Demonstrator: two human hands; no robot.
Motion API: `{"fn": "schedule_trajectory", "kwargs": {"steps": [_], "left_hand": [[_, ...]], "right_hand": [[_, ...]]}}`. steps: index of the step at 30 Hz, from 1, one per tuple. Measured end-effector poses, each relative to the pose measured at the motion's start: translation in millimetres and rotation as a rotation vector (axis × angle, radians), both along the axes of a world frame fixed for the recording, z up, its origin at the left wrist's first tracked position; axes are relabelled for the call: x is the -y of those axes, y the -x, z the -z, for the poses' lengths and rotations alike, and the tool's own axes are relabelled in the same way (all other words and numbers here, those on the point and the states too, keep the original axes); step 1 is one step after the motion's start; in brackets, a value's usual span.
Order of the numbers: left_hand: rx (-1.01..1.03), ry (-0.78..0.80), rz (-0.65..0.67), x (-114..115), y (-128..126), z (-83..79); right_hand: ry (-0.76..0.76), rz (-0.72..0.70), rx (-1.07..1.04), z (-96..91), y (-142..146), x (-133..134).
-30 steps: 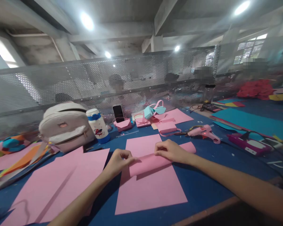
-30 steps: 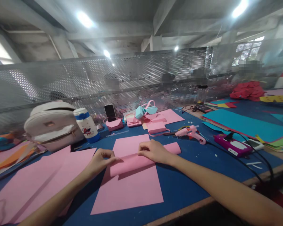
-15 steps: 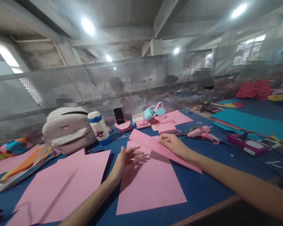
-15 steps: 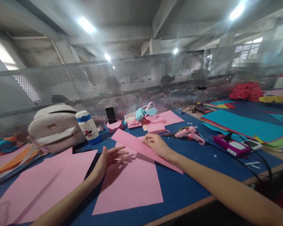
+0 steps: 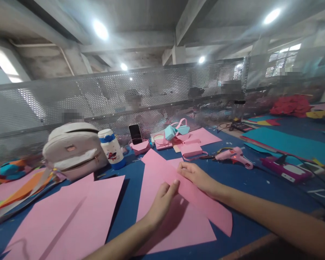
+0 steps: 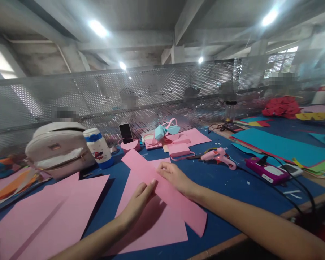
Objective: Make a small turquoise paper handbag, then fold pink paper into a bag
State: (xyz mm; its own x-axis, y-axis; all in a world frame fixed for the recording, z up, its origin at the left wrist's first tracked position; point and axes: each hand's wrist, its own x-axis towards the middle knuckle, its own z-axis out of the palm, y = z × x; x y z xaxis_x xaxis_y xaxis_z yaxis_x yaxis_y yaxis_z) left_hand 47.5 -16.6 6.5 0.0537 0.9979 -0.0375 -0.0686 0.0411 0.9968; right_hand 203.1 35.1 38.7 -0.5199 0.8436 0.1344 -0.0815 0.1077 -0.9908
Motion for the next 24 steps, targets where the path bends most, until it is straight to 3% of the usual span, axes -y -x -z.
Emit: {"fn": "schedule_trajectory", "kwargs": {"steps": [4, 10, 24], "left_hand": [[0.093, 0.018, 0.040, -2, 3, -1.4], [0.192, 0.014, 0.137, -4, 2, -18.7], [0.131, -0.063, 0.027, -46, 44, -19.9]], "right_hand": [[0.100, -0.123, -0.012, 11.7, 2, -3], [0.089, -0.129, 0.003, 28.7, 4, -10], [-0.002, -0.124, 0.143, 41.3, 1, -22]]}}
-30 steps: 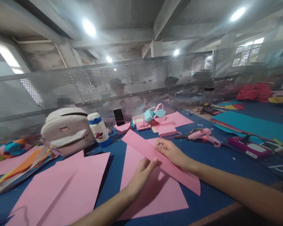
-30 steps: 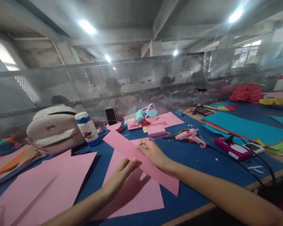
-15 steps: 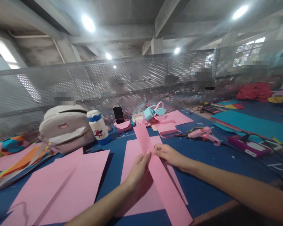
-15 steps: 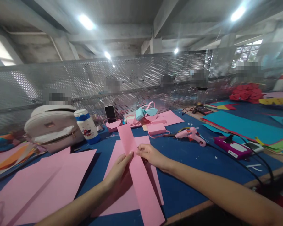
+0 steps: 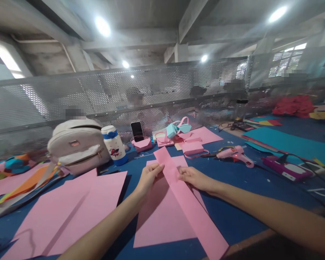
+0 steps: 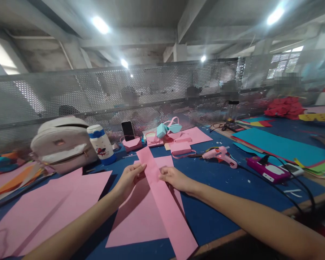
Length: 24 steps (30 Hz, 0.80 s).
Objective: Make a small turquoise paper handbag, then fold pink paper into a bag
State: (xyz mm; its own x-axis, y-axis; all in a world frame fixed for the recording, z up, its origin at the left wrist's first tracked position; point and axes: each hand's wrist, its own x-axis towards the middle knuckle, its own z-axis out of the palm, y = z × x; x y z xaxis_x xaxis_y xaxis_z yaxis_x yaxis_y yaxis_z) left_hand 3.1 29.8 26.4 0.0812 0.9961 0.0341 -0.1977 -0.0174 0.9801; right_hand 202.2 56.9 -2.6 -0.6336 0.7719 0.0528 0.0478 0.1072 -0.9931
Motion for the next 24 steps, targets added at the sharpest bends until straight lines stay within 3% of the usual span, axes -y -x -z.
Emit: {"fn": "schedule_trajectory", "kwargs": {"steps": [12, 16, 21, 24], "left_hand": [[-0.093, 0.002, -0.247, -21, 29, -1.4], [-0.070, 0.034, -0.193, -15, 23, -0.9], [-0.099, 0.125, -0.037, 5, -3, 7.2], [-0.146, 0.144, -0.032, 16, -16, 12.7]], "right_hand": [[-0.050, -0.013, 0.098, 4.6, 3, 1], [-0.057, 0.002, 0.092, 2.9, 1, 2], [-0.055, 0.039, 0.048, -1.3, 0, 5], [-0.081, 0.078, 0.010, -5.1, 0, 6]]}}
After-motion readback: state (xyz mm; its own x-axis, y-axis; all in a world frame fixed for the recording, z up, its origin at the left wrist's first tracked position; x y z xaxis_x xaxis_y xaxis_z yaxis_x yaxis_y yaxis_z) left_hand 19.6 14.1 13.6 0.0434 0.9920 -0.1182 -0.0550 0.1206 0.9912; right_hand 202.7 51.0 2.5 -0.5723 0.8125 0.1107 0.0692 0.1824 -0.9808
